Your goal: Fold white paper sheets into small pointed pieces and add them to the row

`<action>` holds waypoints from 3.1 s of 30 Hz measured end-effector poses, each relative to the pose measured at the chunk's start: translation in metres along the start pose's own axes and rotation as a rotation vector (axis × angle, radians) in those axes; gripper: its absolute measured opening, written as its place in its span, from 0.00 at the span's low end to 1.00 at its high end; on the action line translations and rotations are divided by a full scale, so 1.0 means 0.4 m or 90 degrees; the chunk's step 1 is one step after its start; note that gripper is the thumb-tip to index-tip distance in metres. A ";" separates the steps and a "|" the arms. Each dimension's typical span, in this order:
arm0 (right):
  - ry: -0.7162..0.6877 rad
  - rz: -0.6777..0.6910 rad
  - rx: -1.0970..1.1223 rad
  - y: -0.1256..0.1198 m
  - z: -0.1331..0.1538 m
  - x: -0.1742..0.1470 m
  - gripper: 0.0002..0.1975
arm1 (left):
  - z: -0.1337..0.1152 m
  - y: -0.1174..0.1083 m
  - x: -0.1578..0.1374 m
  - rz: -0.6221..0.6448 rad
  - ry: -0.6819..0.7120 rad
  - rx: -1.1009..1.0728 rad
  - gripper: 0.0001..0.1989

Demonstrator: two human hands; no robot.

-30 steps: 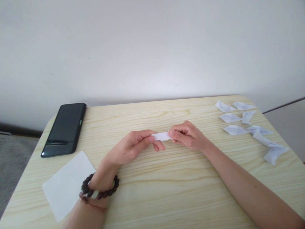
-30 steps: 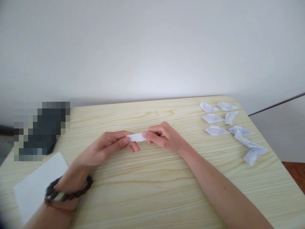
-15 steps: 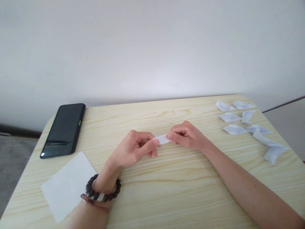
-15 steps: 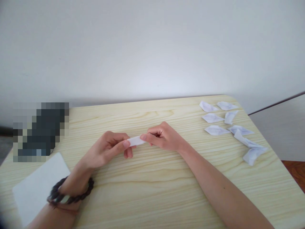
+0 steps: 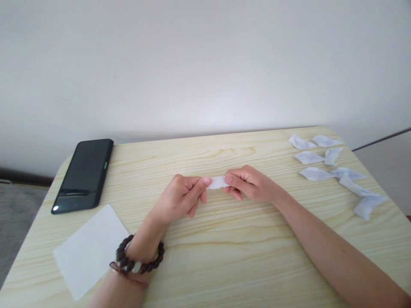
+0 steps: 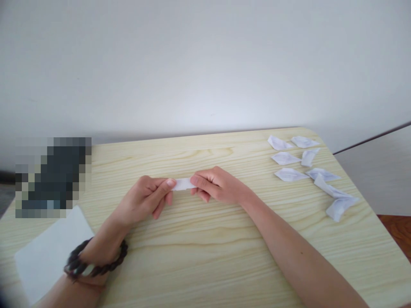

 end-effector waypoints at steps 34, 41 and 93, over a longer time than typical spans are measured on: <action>-0.033 -0.205 0.025 -0.027 -0.018 0.001 0.20 | -0.012 -0.012 -0.001 0.000 0.028 -0.019 0.23; -0.057 -0.138 -0.073 -0.006 0.001 0.000 0.18 | -0.007 -0.005 0.003 0.007 0.030 -0.011 0.17; -0.249 -0.295 -0.329 0.018 0.017 0.003 0.07 | 0.024 -0.016 0.001 -0.200 0.070 0.053 0.16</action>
Point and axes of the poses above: each hand's wrist, its own x-axis towards the middle knuckle, its own y-axis out of the palm, z = x × y, the point moved 3 cm from there along x, towards the middle knuckle, and after that the axes turned 5 degrees about -x, right-handed, at the moved point
